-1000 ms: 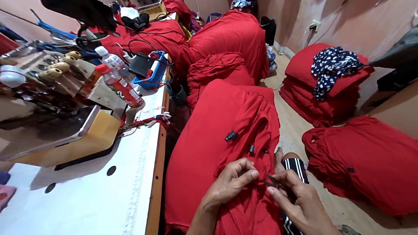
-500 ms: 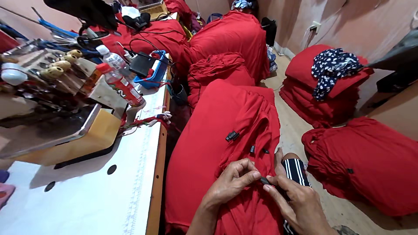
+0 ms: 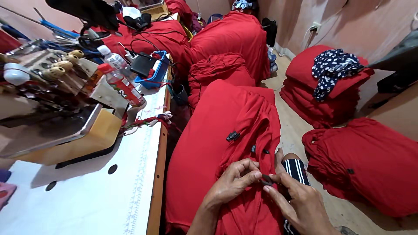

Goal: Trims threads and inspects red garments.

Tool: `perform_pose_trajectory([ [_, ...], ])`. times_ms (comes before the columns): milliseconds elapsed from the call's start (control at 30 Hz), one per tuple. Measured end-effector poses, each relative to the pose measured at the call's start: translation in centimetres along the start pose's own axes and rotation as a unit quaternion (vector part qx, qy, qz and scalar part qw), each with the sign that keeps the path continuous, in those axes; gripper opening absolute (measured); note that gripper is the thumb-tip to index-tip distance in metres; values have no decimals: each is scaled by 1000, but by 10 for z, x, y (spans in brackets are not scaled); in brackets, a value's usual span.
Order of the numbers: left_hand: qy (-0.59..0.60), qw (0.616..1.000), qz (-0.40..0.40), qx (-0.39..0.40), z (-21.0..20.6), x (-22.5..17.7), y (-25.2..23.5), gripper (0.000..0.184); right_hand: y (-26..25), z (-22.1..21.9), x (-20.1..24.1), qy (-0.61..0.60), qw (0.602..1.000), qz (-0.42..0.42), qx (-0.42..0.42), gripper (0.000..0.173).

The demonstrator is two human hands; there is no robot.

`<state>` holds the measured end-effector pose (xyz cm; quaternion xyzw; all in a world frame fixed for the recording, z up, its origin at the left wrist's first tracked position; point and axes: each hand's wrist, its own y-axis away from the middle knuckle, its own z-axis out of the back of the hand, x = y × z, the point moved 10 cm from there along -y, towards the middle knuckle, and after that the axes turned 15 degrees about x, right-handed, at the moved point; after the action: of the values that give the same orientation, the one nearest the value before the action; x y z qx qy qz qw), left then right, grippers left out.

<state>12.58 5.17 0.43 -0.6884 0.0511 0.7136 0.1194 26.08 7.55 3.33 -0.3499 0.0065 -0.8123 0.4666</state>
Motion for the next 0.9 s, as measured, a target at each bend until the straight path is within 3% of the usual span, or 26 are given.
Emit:
perform_pose_trajectory([
  [300,73,995,44,-61,6,7,2,12,6,6,-43,-165,983,-78,-15,29],
  [600,104,990,42,-88,12,10,4,16,2,-9,-46,-277,959,-59,15,24],
  [800,124,986,38,-101,14,11,4,16,-2,-27,-51,-419,902,-88,52,23],
  [900,126,986,34,-103,14,10,4,17,-2,-43,-51,-495,858,-106,88,36],
])
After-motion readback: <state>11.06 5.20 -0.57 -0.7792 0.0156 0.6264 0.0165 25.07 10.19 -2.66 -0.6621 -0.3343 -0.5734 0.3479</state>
